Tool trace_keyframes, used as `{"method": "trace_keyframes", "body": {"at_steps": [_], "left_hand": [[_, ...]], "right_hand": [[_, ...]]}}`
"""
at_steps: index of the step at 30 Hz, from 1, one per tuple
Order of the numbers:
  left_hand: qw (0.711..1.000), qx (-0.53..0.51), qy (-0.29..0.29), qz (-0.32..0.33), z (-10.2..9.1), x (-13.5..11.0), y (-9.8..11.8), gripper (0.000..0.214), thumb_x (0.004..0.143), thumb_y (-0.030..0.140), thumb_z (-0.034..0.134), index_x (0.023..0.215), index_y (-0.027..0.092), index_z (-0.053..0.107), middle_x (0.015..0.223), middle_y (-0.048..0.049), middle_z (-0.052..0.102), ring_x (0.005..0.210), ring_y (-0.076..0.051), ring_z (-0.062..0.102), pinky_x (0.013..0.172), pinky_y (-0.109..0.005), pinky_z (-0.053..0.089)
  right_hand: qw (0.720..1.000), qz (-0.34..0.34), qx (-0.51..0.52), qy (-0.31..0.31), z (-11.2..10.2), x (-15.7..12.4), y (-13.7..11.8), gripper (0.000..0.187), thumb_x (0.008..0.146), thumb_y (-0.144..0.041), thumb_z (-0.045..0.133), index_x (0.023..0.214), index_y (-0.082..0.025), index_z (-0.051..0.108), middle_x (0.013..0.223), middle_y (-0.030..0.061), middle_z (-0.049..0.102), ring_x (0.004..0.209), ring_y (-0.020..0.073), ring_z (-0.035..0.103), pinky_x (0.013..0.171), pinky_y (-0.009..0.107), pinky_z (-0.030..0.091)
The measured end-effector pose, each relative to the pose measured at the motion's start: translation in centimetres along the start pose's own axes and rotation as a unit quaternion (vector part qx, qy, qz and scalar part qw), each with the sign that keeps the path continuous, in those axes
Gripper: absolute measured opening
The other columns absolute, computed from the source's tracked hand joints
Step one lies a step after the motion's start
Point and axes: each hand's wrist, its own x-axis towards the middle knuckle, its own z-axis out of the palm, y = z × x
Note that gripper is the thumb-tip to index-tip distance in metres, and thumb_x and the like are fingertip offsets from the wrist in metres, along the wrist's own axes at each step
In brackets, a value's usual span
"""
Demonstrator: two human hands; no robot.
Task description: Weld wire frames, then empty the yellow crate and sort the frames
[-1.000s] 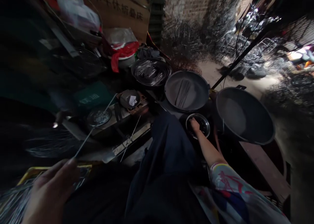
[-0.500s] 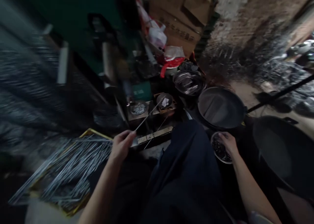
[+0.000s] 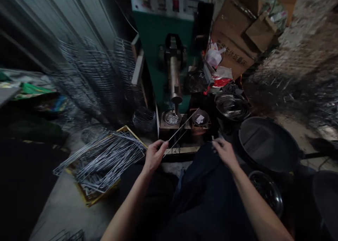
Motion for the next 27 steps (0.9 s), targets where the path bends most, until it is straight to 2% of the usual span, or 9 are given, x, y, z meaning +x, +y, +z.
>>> {"method": "trace_keyframes", "body": {"at_steps": [2, 4, 7, 11, 19, 27], "left_hand": [[1.000, 0.011, 0.022, 0.010, -0.1, -0.2, 0.2, 0.035, 0.086, 0.045, 0.060, 0.066, 0.015, 0.056, 0.060, 0.0035, 0.040, 0.059, -0.010, 0.035, 0.055, -0.022, 0.029], [0.999, 0.015, 0.040, 0.017, -0.2, -0.5, 0.3, 0.036, 0.087, 0.044, 0.059, 0.065, 0.016, 0.056, 0.059, 0.0036, 0.039, 0.059, -0.010, 0.035, 0.054, -0.023, 0.029], [0.998, 0.019, 0.061, 0.022, -0.3, -0.6, 0.1, 0.036, 0.088, 0.044, 0.057, 0.065, 0.016, 0.055, 0.059, 0.0038, 0.038, 0.058, -0.010, 0.035, 0.054, -0.023, 0.029], [0.997, 0.031, 0.071, 0.028, -0.2, -0.4, -0.5, 0.035, 0.089, 0.042, 0.057, 0.066, 0.017, 0.055, 0.059, 0.0039, 0.039, 0.058, -0.010, 0.036, 0.055, -0.023, 0.030], [0.994, 0.053, 0.087, 0.032, 0.0, -0.1, -1.1, 0.035, 0.090, 0.042, 0.055, 0.065, 0.018, 0.054, 0.057, 0.0041, 0.040, 0.056, -0.010, 0.036, 0.055, -0.024, 0.030], [0.994, 0.037, 0.097, 0.022, 0.0, 0.3, -0.7, 0.037, 0.090, 0.043, 0.055, 0.063, 0.018, 0.050, 0.059, 0.0040, 0.038, 0.057, -0.011, 0.035, 0.056, -0.024, 0.030]], "right_hand": [[0.997, -0.001, 0.068, -0.043, 5.9, 2.6, -1.4, 0.041, 0.072, -0.059, 0.069, 0.068, -0.019, 0.062, 0.052, -0.0018, 0.055, 0.042, 0.0102, 0.047, 0.040, 0.021, 0.036], [0.986, 0.035, 0.143, -0.079, 10.5, 4.3, -2.2, 0.040, 0.069, -0.056, 0.071, 0.066, -0.019, 0.058, 0.046, -0.0052, 0.048, 0.036, 0.0070, 0.037, 0.035, 0.019, 0.027], [0.971, 0.065, 0.201, -0.114, 14.3, 5.6, -3.0, 0.039, 0.066, -0.054, 0.072, 0.068, -0.019, 0.056, 0.042, -0.0092, 0.041, 0.033, 0.0043, 0.028, 0.034, 0.017, 0.018], [0.960, 0.058, 0.246, -0.123, 15.4, 6.3, -3.9, 0.036, 0.068, -0.050, 0.073, 0.071, -0.018, 0.057, 0.043, -0.0108, 0.038, 0.034, 0.0034, 0.026, 0.035, 0.016, 0.016], [0.954, 0.037, 0.277, -0.114, 15.7, 6.9, -4.4, 0.034, 0.068, -0.046, 0.078, 0.071, -0.018, 0.060, 0.043, -0.0111, 0.036, 0.035, 0.0031, 0.025, 0.034, 0.017, 0.016], [0.949, 0.019, 0.291, -0.121, 15.8, 7.5, -4.5, 0.036, 0.069, -0.047, 0.080, 0.072, -0.018, 0.060, 0.045, -0.0112, 0.035, 0.036, 0.0031, 0.025, 0.035, 0.017, 0.015]]}}
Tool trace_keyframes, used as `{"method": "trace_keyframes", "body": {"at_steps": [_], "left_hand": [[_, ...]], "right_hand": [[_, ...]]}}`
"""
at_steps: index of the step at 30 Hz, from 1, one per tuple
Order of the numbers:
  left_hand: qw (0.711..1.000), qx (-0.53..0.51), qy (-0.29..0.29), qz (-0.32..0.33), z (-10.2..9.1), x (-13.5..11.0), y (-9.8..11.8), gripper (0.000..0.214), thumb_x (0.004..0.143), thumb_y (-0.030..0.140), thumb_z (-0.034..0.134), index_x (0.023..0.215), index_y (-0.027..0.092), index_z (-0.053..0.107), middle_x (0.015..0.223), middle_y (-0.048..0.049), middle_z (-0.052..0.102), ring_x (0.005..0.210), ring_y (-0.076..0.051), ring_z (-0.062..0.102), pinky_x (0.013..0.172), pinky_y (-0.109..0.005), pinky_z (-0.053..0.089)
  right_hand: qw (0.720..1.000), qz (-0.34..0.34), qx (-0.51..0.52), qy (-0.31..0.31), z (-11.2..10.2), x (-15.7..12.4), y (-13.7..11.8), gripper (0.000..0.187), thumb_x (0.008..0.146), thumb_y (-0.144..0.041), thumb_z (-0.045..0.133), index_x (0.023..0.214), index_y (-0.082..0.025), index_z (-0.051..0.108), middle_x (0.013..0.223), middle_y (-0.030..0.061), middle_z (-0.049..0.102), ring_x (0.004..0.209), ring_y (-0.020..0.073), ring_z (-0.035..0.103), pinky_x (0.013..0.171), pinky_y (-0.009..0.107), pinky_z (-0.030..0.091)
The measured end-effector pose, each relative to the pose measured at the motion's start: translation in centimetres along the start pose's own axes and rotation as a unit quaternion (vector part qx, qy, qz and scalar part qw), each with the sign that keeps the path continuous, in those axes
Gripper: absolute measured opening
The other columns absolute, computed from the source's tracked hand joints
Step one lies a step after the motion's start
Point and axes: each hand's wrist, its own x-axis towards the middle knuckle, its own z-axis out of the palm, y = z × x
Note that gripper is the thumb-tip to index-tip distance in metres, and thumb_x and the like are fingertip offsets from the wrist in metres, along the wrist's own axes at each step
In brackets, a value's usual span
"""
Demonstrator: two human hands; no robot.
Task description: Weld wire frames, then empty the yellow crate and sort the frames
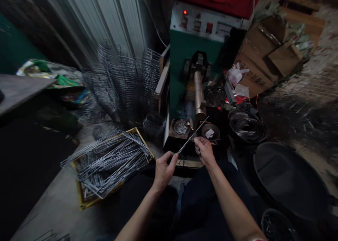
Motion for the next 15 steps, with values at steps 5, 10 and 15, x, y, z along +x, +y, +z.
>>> {"method": "trace_keyframes", "body": {"at_steps": [5, 10, 15], "left_hand": [[1.000, 0.002, 0.010, -0.002, 0.0, 0.3, 0.1, 0.037, 0.090, 0.045, 0.055, 0.064, 0.018, 0.051, 0.059, 0.0041, 0.039, 0.058, -0.011, 0.036, 0.057, -0.024, 0.031], [1.000, 0.003, 0.015, -0.004, -0.1, 0.6, 0.4, 0.038, 0.090, 0.045, 0.055, 0.064, 0.017, 0.052, 0.060, 0.0038, 0.040, 0.058, -0.010, 0.037, 0.057, -0.024, 0.031], [0.999, 0.023, 0.024, -0.007, -0.1, 0.9, 0.7, 0.038, 0.090, 0.045, 0.054, 0.064, 0.017, 0.052, 0.059, 0.0039, 0.041, 0.057, -0.010, 0.037, 0.057, -0.023, 0.030]], "right_hand": [[1.000, -0.011, 0.007, -0.011, 0.1, 0.4, 0.0, 0.035, 0.072, -0.045, 0.080, 0.071, -0.017, 0.059, 0.047, -0.0105, 0.037, 0.037, 0.0029, 0.026, 0.036, 0.017, 0.016], [1.000, -0.012, 0.009, -0.020, 0.3, 0.8, -0.2, 0.035, 0.073, -0.045, 0.080, 0.071, -0.017, 0.058, 0.048, -0.0102, 0.037, 0.037, 0.0026, 0.026, 0.036, 0.017, 0.016], [0.999, -0.023, 0.004, -0.027, 0.4, 1.2, -0.6, 0.036, 0.074, -0.044, 0.080, 0.070, -0.017, 0.057, 0.050, -0.0096, 0.038, 0.038, 0.0023, 0.027, 0.036, 0.017, 0.016]]}}
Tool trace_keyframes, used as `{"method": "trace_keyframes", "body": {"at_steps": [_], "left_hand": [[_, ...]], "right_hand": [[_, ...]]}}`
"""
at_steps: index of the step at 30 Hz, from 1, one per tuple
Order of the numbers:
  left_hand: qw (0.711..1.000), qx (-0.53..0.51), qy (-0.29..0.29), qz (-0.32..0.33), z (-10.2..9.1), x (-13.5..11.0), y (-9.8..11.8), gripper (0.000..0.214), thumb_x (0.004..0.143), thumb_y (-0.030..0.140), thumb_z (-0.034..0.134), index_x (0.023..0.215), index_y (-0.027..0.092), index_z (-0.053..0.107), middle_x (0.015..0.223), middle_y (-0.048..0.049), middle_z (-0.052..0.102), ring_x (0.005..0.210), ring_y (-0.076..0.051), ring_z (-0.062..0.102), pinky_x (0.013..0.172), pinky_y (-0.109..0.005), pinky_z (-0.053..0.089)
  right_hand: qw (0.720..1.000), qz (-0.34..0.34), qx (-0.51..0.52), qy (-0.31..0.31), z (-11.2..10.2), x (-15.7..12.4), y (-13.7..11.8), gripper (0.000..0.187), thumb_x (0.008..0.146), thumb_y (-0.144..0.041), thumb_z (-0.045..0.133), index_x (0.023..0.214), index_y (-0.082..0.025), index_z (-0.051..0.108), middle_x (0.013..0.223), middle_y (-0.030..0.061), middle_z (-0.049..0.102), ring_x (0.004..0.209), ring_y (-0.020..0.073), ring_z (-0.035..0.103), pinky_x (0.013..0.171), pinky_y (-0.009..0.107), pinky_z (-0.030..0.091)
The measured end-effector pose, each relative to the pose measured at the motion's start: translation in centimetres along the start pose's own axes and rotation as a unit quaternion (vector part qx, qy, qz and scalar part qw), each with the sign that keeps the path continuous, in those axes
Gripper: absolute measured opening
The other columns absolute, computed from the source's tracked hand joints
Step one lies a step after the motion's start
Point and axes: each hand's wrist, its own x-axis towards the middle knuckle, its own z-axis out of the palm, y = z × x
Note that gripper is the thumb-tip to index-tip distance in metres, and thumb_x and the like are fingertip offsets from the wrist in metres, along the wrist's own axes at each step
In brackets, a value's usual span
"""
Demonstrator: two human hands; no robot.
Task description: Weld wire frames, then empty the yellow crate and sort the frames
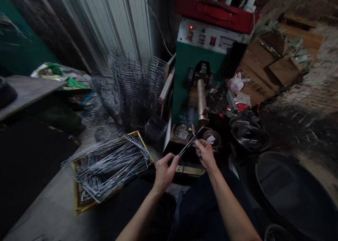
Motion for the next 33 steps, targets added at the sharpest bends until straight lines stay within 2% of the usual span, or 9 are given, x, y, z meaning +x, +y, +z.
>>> {"method": "trace_keyframes", "body": {"at_steps": [20, 25, 33], "left_hand": [[1.000, -0.006, -0.003, 0.015, -0.2, 1.0, 0.9, 0.036, 0.089, 0.044, 0.055, 0.065, 0.017, 0.055, 0.056, 0.0041, 0.039, 0.055, -0.009, 0.034, 0.053, -0.023, 0.028], [1.000, 0.004, -0.005, 0.023, -0.3, 1.3, 0.8, 0.037, 0.088, 0.044, 0.055, 0.063, 0.017, 0.053, 0.057, 0.0044, 0.038, 0.056, -0.009, 0.034, 0.054, -0.023, 0.028], [0.999, -0.015, -0.018, 0.045, 0.5, 3.3, 1.3, 0.037, 0.088, 0.043, 0.056, 0.063, 0.015, 0.057, 0.057, 0.0041, 0.041, 0.057, -0.009, 0.035, 0.055, -0.024, 0.028]], "right_hand": [[0.999, 0.021, 0.031, 0.021, 0.4, 1.0, -0.2, 0.034, 0.068, -0.045, 0.083, 0.075, -0.017, 0.065, 0.047, -0.0101, 0.039, 0.038, 0.0027, 0.024, 0.035, 0.017, 0.016], [1.000, 0.016, 0.009, 0.024, 0.3, 0.8, -0.5, 0.038, 0.067, -0.048, 0.082, 0.068, -0.017, 0.060, 0.044, -0.0109, 0.036, 0.037, 0.0027, 0.024, 0.034, 0.017, 0.016], [0.998, -0.011, -0.022, 0.050, -0.6, 1.5, -1.0, 0.041, 0.066, -0.051, 0.081, 0.067, -0.018, 0.058, 0.044, -0.0108, 0.035, 0.037, 0.0036, 0.024, 0.035, 0.018, 0.015]]}}
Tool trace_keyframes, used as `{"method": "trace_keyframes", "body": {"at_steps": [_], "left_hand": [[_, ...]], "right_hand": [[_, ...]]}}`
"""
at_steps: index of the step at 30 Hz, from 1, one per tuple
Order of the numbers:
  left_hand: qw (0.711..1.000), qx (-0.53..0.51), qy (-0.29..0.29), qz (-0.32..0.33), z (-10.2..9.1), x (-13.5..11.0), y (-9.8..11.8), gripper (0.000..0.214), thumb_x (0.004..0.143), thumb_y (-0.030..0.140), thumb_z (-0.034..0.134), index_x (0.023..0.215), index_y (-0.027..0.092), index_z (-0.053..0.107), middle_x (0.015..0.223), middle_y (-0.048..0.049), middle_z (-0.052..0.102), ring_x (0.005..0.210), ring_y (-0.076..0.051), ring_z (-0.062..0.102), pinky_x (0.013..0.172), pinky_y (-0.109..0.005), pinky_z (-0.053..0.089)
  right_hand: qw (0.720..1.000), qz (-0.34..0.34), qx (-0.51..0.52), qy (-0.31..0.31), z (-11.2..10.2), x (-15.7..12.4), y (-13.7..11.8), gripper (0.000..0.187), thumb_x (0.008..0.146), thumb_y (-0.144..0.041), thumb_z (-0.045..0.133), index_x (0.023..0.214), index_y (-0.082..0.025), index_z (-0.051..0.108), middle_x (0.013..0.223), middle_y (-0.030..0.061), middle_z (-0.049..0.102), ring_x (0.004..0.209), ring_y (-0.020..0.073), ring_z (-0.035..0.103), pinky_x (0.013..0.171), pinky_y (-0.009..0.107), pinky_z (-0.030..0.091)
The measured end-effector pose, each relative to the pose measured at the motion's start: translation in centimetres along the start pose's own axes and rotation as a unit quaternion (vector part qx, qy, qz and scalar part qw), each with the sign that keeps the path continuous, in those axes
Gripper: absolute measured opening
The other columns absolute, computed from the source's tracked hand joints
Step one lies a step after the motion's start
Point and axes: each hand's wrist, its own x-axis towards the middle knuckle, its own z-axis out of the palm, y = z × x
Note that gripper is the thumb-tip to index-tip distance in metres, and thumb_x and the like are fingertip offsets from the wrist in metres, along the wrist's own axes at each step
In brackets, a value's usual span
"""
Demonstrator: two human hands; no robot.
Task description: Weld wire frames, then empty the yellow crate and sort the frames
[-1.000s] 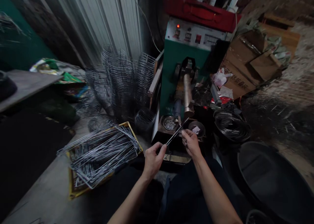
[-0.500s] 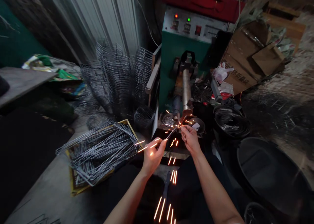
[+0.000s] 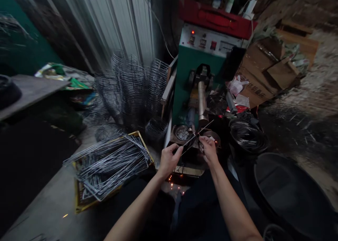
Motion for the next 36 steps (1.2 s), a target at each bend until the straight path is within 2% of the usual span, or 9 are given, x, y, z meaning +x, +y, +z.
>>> {"method": "trace_keyframes", "body": {"at_steps": [10, 15, 19, 21, 23, 25, 28, 31, 36], "left_hand": [[0.999, 0.027, -0.016, 0.035, -1.0, 2.8, -0.2, 0.039, 0.086, 0.044, 0.058, 0.060, 0.015, 0.052, 0.056, 0.0044, 0.038, 0.058, -0.009, 0.035, 0.056, -0.024, 0.027], [0.998, 0.035, -0.049, 0.015, -1.6, 3.5, 0.1, 0.039, 0.085, 0.046, 0.059, 0.061, 0.016, 0.054, 0.057, 0.0042, 0.037, 0.058, -0.009, 0.034, 0.055, -0.023, 0.026], [0.997, 0.026, -0.065, -0.012, -1.8, 3.6, 0.1, 0.038, 0.084, 0.047, 0.059, 0.063, 0.016, 0.057, 0.056, 0.0040, 0.038, 0.057, -0.010, 0.034, 0.053, -0.023, 0.025], [0.997, 0.022, -0.070, -0.014, -1.8, 3.7, -0.1, 0.039, 0.084, 0.048, 0.059, 0.062, 0.016, 0.056, 0.057, 0.0040, 0.038, 0.057, -0.010, 0.034, 0.053, -0.023, 0.025], [0.997, 0.025, -0.071, -0.002, -1.8, 3.8, -0.2, 0.040, 0.084, 0.047, 0.059, 0.061, 0.016, 0.054, 0.056, 0.0042, 0.037, 0.057, -0.010, 0.033, 0.053, -0.023, 0.025], [0.997, 0.031, -0.070, 0.017, -1.9, 4.1, -0.4, 0.039, 0.084, 0.046, 0.058, 0.060, 0.015, 0.055, 0.057, 0.0041, 0.037, 0.058, -0.010, 0.034, 0.054, -0.023, 0.026], [0.996, 0.035, -0.062, 0.048, -1.8, 4.3, -0.2, 0.037, 0.084, 0.044, 0.058, 0.061, 0.015, 0.058, 0.058, 0.0040, 0.040, 0.060, -0.010, 0.036, 0.057, -0.023, 0.027], [0.994, 0.045, -0.064, 0.078, -1.2, 3.2, 0.4, 0.033, 0.085, 0.039, 0.057, 0.063, 0.014, 0.060, 0.058, 0.0032, 0.044, 0.060, -0.010, 0.039, 0.059, -0.024, 0.029], [0.977, 0.141, -0.087, 0.130, -1.3, -0.7, 0.9, 0.027, 0.085, 0.031, 0.057, 0.063, 0.016, 0.061, 0.055, 0.0014, 0.048, 0.055, -0.011, 0.038, 0.056, -0.026, 0.025]], "right_hand": [[0.999, -0.013, -0.026, 0.014, -0.5, 0.9, 0.1, 0.043, 0.066, -0.056, 0.079, 0.070, -0.018, 0.061, 0.044, -0.0109, 0.035, 0.037, 0.0044, 0.024, 0.036, 0.019, 0.017], [0.999, -0.003, -0.036, 0.002, -0.5, 0.8, 0.3, 0.042, 0.071, -0.057, 0.076, 0.071, -0.018, 0.059, 0.045, -0.0101, 0.036, 0.038, 0.0050, 0.024, 0.037, 0.020, 0.017], [0.990, -0.012, -0.141, -0.027, -2.8, -0.8, -0.7, 0.041, 0.080, -0.057, 0.069, 0.069, -0.019, 0.059, 0.048, -0.0071, 0.041, 0.042, 0.0074, 0.032, 0.040, 0.021, 0.023], [0.970, -0.021, -0.238, -0.052, -5.5, -2.9, -1.3, 0.041, 0.083, -0.056, 0.065, 0.067, -0.019, 0.060, 0.051, -0.0045, 0.047, 0.046, 0.0101, 0.039, 0.044, 0.022, 0.030], [0.932, -0.035, -0.357, -0.055, -8.8, -5.7, -1.4, 0.038, 0.085, -0.055, 0.061, 0.071, -0.019, 0.064, 0.060, -0.0001, 0.057, 0.056, 0.0154, 0.051, 0.054, 0.026, 0.040], [0.870, -0.067, -0.488, -0.010, -12.3, -8.9, -0.8, 0.034, 0.090, -0.051, 0.055, 0.083, -0.020, 0.068, 0.079, 0.0055, 0.066, 0.075, 0.0230, 0.061, 0.071, 0.034, 0.047], [0.771, -0.113, -0.623, 0.067, -16.5, -12.7, 0.8, 0.036, 0.092, -0.048, 0.048, 0.097, -0.019, 0.069, 0.101, 0.0122, 0.065, 0.094, 0.0298, 0.061, 0.086, 0.043, 0.047], [0.744, -0.138, -0.650, 0.077, -19.0, -14.1, 2.1, 0.040, 0.093, -0.048, 0.044, 0.097, -0.017, 0.068, 0.102, 0.0133, 0.064, 0.098, 0.0299, 0.060, 0.090, 0.043, 0.047], [0.714, -0.132, -0.685, 0.066, -20.4, -13.5, 2.2, 0.055, 0.088, -0.059, 0.040, 0.096, -0.014, 0.070, 0.101, 0.0164, 0.065, 0.094, 0.0332, 0.061, 0.086, 0.044, 0.050]]}}
